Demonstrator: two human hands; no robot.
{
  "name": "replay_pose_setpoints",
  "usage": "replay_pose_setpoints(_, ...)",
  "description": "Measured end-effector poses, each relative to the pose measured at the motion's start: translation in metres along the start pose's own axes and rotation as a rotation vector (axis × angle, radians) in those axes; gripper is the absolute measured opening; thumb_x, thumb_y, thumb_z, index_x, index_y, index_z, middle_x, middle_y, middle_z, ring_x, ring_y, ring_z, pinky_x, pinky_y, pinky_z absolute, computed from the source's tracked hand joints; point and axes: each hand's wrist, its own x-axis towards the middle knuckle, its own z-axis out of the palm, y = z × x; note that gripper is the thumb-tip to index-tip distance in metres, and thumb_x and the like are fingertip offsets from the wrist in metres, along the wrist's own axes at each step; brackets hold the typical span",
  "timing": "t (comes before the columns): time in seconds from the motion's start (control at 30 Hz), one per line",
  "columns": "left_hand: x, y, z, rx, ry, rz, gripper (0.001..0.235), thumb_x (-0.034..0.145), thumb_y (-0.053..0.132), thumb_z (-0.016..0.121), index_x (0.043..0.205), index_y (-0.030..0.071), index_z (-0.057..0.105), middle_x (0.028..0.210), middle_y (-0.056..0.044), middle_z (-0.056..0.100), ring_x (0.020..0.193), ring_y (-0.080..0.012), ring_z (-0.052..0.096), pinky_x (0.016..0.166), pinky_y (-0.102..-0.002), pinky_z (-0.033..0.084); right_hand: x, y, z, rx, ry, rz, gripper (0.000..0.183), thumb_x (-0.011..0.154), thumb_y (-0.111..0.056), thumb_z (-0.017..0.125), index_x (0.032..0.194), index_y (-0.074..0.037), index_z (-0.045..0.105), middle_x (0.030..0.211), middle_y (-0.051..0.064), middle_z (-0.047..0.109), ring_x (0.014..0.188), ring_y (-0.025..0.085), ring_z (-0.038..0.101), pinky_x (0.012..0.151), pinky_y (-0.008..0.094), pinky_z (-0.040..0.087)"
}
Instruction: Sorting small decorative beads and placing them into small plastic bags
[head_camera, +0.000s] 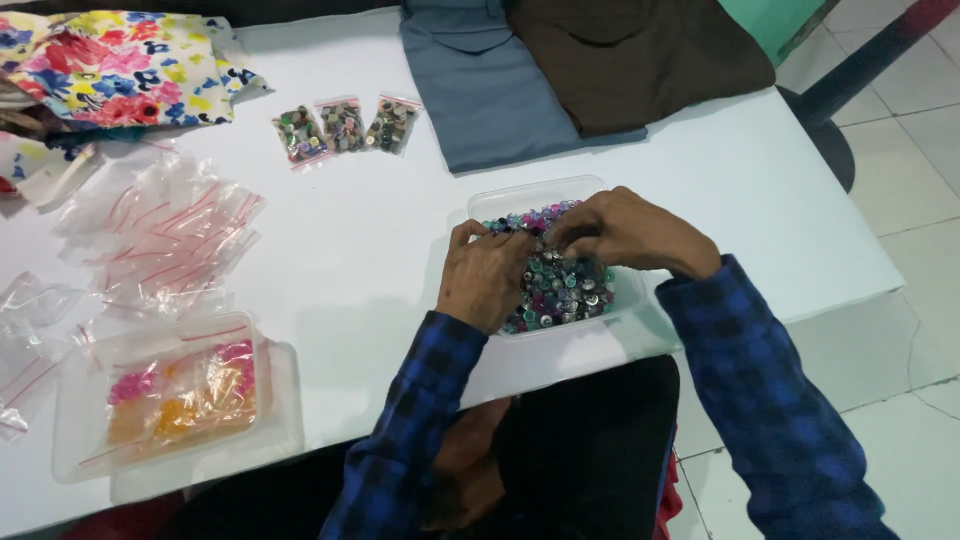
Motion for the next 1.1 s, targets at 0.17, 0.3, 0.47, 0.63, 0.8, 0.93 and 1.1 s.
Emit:
replay_pose_setpoints(0.17, 0.001, -0.006, 0.012, -0.004, 0.030, -0.014, 0.021, 0.095, 0.014, 0.057, 0.114, 0.021, 0.058, 0.098, -0.003, 0.070, 0.097, -0.0301, 0.073, 0.103, -0.047, 0.046, -0.003, 0.028, -0.002, 0.011, 0.109, 0.030, 0.025, 0.092, -0.009, 0.066, 0.113, -0.007, 0.078, 0.109, 0.022, 0.078, 0.110, 0.048, 0.069, 0.096, 0.056, 0.054)
replay_pose_setpoints(0.3, 0.003, -0.004, 0.009, -0.078, 0.055, -0.056, 0.024, 0.097, 0.013, 0.051, 0.120, 0.021, 0.051, 0.103, -0.006, 0.063, 0.099, -0.0366, 0.070, 0.088, -0.052, 0.055, 0.023, 0.051, 0.013, -0.074, 0.161, -0.076, 0.025, 0.091, -0.009, 0.068, 0.115, -0.008, 0.077, 0.110, 0.019, 0.077, 0.109, 0.043, 0.070, 0.097, 0.052, 0.055)
replay_pose_setpoints(0.47, 0.002, -0.005, 0.014, -0.047, 0.079, -0.064, 0.019, 0.098, 0.012, 0.048, 0.115, 0.020, 0.052, 0.099, -0.005, 0.062, 0.096, -0.0352, 0.071, 0.087, -0.051, 0.056, 0.044, 0.049, 0.036, -0.427, 0.134, -0.031, 0.022, 0.084, -0.016, 0.077, 0.101, -0.003, 0.073, 0.090, 0.018, 0.076, 0.092, 0.039, 0.075, 0.079, 0.048, 0.063)
replay_pose_setpoints(0.63, 0.001, -0.005, 0.014, -0.025, 0.093, -0.051, 0.018, 0.096, 0.013, 0.050, 0.112, 0.021, 0.050, 0.097, -0.002, 0.061, 0.093, -0.0335, 0.072, 0.086, -0.049, 0.057, 0.070, 0.078, 0.063, -0.586, 0.144, -0.072, 0.029, 0.076, -0.014, 0.081, 0.097, 0.001, 0.068, 0.083, 0.016, 0.072, 0.084, 0.041, 0.075, 0.070, 0.051, 0.063)
replay_pose_setpoints(0.8, -0.002, -0.003, 0.007, -0.115, 0.194, -0.018, 0.027, 0.095, 0.015, 0.061, 0.120, 0.019, 0.053, 0.104, -0.004, 0.070, 0.101, -0.0314, 0.073, 0.102, -0.046, 0.049, 0.029, 0.020, 0.019, -0.022, 0.118, -0.081, 0.019, 0.091, -0.015, 0.070, 0.101, -0.001, 0.076, 0.090, 0.024, 0.077, 0.097, 0.051, 0.072, 0.082, 0.058, 0.056)
replay_pose_setpoints(0.93, 0.002, -0.015, 0.026, -0.124, 0.300, 0.033, 0.031, 0.091, 0.018, 0.072, 0.117, 0.019, 0.055, 0.099, -0.001, 0.075, 0.094, -0.0241, 0.075, 0.114, -0.038, 0.035, 0.012, 0.012, 0.014, 0.129, 0.188, -0.086, 0.013, 0.090, -0.016, 0.073, 0.099, -0.008, 0.079, 0.088, 0.021, 0.078, 0.092, 0.044, 0.074, 0.081, 0.053, 0.057)
replay_pose_setpoints(1.1, 0.005, -0.032, 0.042, -0.200, 0.368, 0.076, 0.023, 0.088, 0.024, 0.076, 0.109, 0.025, 0.065, 0.084, 0.004, 0.076, 0.088, -0.0204, 0.075, 0.111, -0.035, 0.040, 0.021, 0.011, 0.024, 0.211, 0.087, -0.145, 0.019, 0.092, -0.021, 0.072, 0.104, -0.009, 0.082, 0.093, 0.022, 0.080, 0.092, 0.042, 0.074, 0.083, 0.055, 0.055)
